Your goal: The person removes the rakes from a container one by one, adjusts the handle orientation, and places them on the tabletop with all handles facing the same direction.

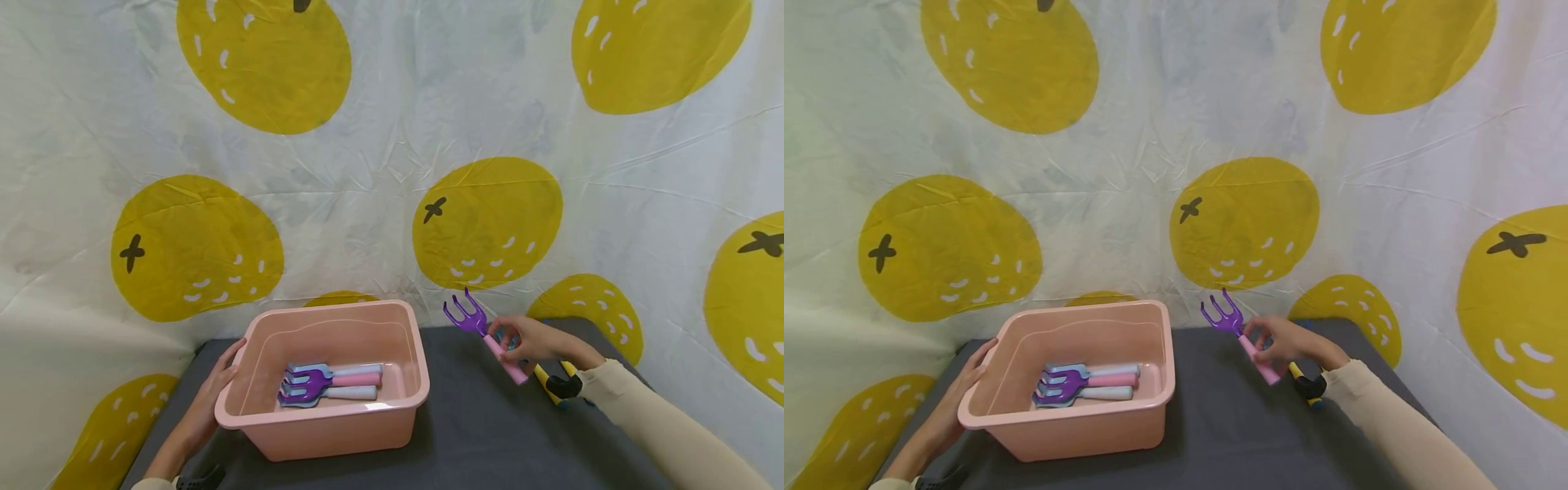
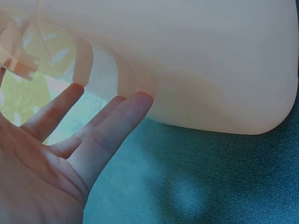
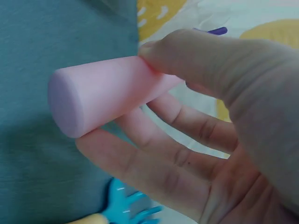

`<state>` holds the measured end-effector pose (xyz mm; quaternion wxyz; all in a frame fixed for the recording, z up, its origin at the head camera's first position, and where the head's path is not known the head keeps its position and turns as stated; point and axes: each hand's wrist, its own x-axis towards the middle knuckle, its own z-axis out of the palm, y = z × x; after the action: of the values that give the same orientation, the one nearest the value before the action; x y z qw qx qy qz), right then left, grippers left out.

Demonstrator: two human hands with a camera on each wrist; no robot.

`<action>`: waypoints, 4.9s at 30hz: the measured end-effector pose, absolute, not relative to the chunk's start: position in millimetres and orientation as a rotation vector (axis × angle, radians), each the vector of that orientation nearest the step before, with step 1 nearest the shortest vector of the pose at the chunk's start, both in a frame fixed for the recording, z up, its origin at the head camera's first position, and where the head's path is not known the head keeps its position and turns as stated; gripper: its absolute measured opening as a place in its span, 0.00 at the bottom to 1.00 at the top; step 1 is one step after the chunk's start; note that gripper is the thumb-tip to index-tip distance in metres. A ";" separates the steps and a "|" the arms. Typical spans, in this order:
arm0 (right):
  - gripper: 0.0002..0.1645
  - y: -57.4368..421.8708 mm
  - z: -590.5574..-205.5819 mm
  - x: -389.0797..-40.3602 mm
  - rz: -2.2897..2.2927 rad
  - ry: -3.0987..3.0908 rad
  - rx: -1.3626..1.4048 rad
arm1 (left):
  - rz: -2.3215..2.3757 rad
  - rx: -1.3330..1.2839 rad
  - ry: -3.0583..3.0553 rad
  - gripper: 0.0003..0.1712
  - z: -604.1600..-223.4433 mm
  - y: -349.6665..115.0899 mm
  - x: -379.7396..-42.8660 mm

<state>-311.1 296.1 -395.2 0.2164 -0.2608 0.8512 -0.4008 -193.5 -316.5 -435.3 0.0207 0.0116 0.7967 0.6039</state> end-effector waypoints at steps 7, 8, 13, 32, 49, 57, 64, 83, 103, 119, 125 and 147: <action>0.25 309.1 -435.0 -302.5 -1.188 2.296 -0.577 | 1.883 0.062 2.459 0.36 -435.9 -316.0 -192.7; 0.25 310.6 -438.7 -301.4 -1.195 2.294 -0.560 | 1.886 0.066 2.457 0.36 -435.4 -315.8 -192.6; 0.26 317.0 -451.2 -297.8 -1.187 2.306 -0.487 | 1.880 0.070 2.468 0.36 -432.0 -313.8 -191.9; 0.28 321.8 -462.8 -295.4 -1.125 2.402 -0.339 | 1.877 0.077 2.478 0.36 -431.3 -311.8 -191.2; 0.31 320.4 -463.4 -294.1 -1.106 2.401 -0.321 | 1.885 0.051 2.465 0.36 -434.4 -313.4 -191.2; 0.36 317.3 -438.6 -295.4 -1.032 2.388 -0.426 | 1.871 0.061 2.481 0.37 -434.4 -314.4 -192.7; 0.37 303.0 -390.9 -305.1 -0.923 2.420 -0.692 | 1.868 0.043 2.483 0.38 -434.6 -314.4 -194.4; 0.40 229.8 -286.6 -328.3 -0.801 2.465 -0.954 | 1.905 0.039 2.475 0.37 -434.4 -311.9 -193.3; 0.40 97.4 -263.8 -336.4 -0.550 2.393 -1.236 | 1.932 0.109 2.518 0.35 -437.8 -314.4 -192.1; 0.34 -8.7 -351.0 -343.7 -0.361 2.179 -1.240 | 1.915 0.111 2.537 0.35 -438.1 -314.5 -192.6; 0.34 -24.7 -372.7 -344.0 -0.174 2.245 -1.045 | 1.914 0.100 2.544 0.34 -437.3 -313.6 -192.7; 0.20 -31.9 -402.8 -328.5 -0.175 2.318 -1.044 | 1.925 0.096 2.547 0.34 -437.0 -312.9 -191.6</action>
<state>-328.5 -31.9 -402.8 0.2925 -0.3918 0.8699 -0.0655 -191.6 -312.9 -437.0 -0.0262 0.0301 0.7971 0.6025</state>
